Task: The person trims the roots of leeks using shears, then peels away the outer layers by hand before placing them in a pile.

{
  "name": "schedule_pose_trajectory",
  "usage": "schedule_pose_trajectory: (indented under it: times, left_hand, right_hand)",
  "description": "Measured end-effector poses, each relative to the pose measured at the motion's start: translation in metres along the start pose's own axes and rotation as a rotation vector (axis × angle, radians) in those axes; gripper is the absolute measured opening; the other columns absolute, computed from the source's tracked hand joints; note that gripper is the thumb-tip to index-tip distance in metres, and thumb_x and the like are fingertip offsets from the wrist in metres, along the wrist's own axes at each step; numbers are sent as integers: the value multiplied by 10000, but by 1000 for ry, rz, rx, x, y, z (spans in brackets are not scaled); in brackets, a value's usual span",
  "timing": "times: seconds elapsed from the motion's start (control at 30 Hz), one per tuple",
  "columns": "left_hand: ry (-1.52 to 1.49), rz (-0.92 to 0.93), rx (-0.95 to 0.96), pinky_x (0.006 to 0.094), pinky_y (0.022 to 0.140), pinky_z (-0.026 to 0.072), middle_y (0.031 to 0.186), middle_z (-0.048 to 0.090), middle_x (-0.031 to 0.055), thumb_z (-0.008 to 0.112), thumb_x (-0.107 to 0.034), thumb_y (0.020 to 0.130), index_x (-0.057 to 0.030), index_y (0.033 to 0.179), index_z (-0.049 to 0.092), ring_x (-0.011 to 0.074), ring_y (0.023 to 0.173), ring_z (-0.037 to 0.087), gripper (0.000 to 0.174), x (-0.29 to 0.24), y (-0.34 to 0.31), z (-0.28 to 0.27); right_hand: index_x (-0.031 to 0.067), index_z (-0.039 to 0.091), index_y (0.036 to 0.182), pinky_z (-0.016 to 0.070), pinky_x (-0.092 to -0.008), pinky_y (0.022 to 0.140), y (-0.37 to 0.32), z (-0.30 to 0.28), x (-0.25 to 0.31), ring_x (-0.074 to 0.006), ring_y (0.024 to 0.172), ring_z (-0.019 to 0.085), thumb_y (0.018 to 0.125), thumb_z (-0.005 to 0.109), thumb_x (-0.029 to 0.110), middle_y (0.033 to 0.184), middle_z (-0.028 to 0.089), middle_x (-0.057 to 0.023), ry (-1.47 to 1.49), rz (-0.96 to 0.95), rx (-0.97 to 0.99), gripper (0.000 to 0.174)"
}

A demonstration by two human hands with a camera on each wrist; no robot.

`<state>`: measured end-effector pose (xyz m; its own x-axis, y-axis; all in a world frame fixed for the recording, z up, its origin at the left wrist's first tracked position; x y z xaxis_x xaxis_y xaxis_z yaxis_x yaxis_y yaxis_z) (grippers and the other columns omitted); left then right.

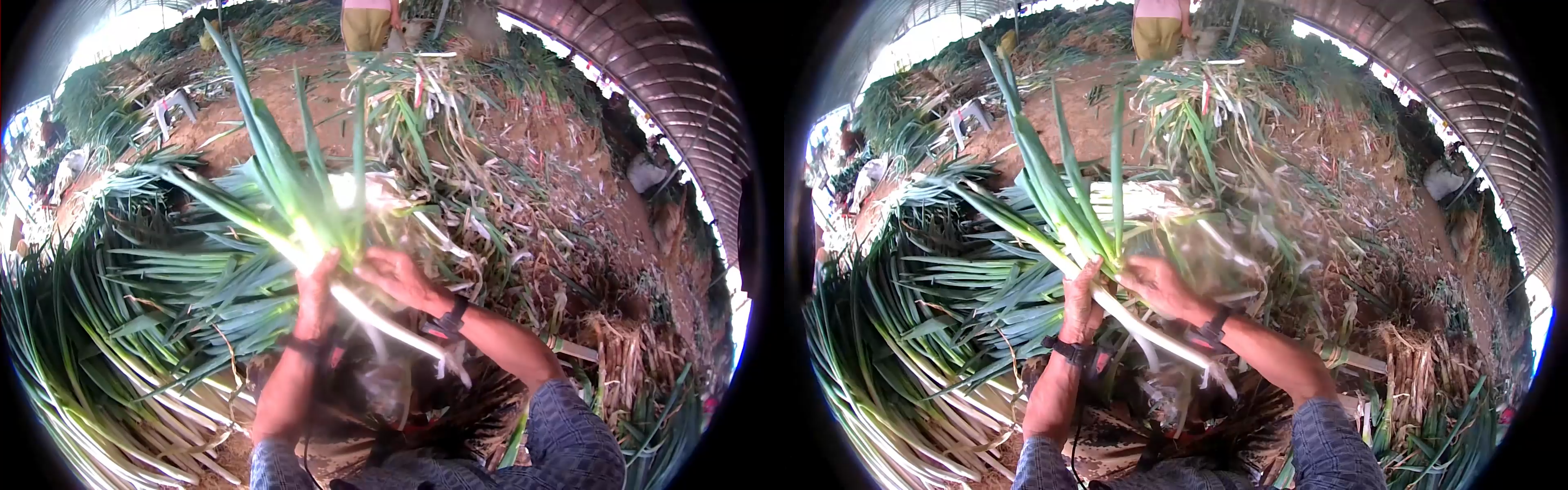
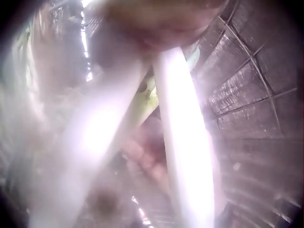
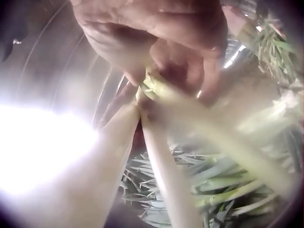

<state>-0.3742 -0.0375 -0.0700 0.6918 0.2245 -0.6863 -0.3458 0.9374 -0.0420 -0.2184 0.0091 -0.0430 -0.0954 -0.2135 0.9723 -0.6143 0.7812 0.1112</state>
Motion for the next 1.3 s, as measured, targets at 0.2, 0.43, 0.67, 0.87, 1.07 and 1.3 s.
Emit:
schedule_pose_trajectory:
  times: [0.2, 0.43, 0.67, 0.87, 1.07, 1.3]
  left_hand:
    - [-33, -1, -41, 295, 525, 501, 768, 600, 16, 742, -153, 898, -78, 1044, 597, 151, 596, 582, 219, -1, 6, -14]
    - [-90, -16, -72, 280, 498, 486, 740, 594, 19, 718, -137, 912, -87, 1014, 590, 122, 592, 565, 171, -4, 4, -19]
    - [10, -61, -28, 304, 497, 515, 741, 620, 46, 755, -199, 899, -72, 1017, 586, 143, 570, 576, 242, 4, 0, -8]
    - [196, 132, -32, 287, 487, 494, 705, 574, 19, 795, -255, 877, -36, 938, 624, 132, 529, 527, 284, 8, -11, 8]
    - [474, 393, 97, 280, 598, 498, 788, 638, 56, 815, -266, 862, 13, 1041, 593, 144, 645, 607, 399, -6, -21, 24]
    - [605, 412, 178, 293, 733, 524, 918, 668, 70, 763, -311, 911, 36, 1145, 587, 136, 801, 619, 455, 2, -3, -4]
  right_hand:
    - [-39, 648, 1113, 602, -303, 859, 16, 3, 9, -210, 1011, 694, 957, 664, 84, 1065, 709, -154, 133, -81, -52, 199]
    - [-44, 643, 1094, 624, -311, 814, 10, 5, 11, -228, 933, 717, 963, 641, 63, 1070, 704, -181, -90, -77, -62, 170]
    - [-29, 635, 1095, 627, -296, 730, -5, -9, -12, -203, 816, 715, 976, 633, 98, 946, 709, -152, 211, 156, -170, 174]
    - [5, 619, 1100, 586, -278, 630, 8, -8, -2, -147, 730, 686, 989, 628, 166, 855, 684, -81, 310, -46, -160, 196]
    - [-28, 599, 1104, 480, -221, 500, 19, 3, -9, -87, 631, 570, 994, 581, 72, 838, 628, -60, 188, -135, -100, 150]
    - [-21, 479, 1316, 488, -190, 534, 38, 0, -64, -85, 687, 601, 974, 658, 174, 836, 595, -51, 346, -105, 288, 432]
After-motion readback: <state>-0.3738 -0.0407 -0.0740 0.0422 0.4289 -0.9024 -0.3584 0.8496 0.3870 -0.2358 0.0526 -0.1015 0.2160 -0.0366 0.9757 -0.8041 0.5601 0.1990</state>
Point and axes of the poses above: each hand's wrist, its own y-axis towards the middle knuckle, its own z-axis out of the palm, x = y × z, the point moved 4 cm from there along y, towards the middle knuckle
